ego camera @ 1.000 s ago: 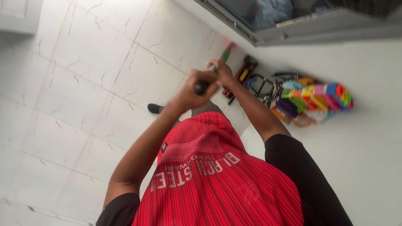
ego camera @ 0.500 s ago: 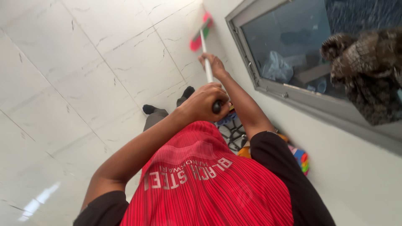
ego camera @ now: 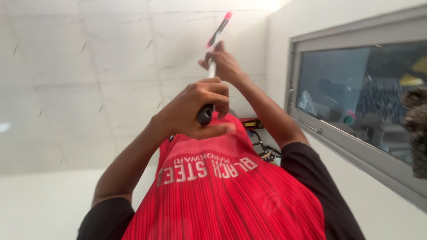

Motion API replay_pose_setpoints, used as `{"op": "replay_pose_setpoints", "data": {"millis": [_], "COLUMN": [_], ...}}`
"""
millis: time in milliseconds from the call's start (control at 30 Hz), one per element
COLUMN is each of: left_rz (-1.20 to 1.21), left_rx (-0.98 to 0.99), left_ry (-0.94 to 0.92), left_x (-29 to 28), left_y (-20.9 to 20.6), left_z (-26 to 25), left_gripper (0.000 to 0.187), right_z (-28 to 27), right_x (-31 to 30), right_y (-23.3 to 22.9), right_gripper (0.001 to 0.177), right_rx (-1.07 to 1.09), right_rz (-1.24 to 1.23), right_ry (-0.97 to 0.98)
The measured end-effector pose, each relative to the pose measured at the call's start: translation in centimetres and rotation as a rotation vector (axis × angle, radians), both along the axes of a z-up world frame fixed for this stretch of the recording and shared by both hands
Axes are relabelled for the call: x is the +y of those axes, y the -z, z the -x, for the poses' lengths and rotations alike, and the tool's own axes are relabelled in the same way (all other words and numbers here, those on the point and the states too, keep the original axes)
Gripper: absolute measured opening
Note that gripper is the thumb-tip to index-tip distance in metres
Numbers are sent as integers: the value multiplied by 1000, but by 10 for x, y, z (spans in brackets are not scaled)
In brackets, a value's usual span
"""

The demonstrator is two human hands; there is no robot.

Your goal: The person sweeps the white tiled floor with a broom, moving the broom head across the surface in short strokes to collect debris.

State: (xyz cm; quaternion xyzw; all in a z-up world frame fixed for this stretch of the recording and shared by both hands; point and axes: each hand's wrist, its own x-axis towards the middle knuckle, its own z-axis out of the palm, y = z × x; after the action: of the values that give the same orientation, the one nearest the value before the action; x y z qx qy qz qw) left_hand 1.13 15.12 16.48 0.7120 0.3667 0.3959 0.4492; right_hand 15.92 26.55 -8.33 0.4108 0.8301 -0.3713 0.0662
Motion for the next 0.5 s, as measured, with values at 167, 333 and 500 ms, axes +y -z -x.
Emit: {"op": "replay_pose_setpoints", "data": {"millis": [167, 333, 500], "left_rz": [241, 592, 497], "left_rx": [-51, 246, 206], "left_ry": [-44, -273, -509], "left_x": [-74, -131, -173], "left_y": [23, 84, 116], "left_z": [53, 74, 89], "left_gripper": [48, 51, 47], "right_z": [91, 170, 198], "right_x": [-79, -156, -206], "right_y": [13, 26, 14], "right_gripper": [27, 28, 25], "right_rx": [388, 487, 582], "right_rz": [235, 406, 490], "right_ry": [-442, -727, -690]}}
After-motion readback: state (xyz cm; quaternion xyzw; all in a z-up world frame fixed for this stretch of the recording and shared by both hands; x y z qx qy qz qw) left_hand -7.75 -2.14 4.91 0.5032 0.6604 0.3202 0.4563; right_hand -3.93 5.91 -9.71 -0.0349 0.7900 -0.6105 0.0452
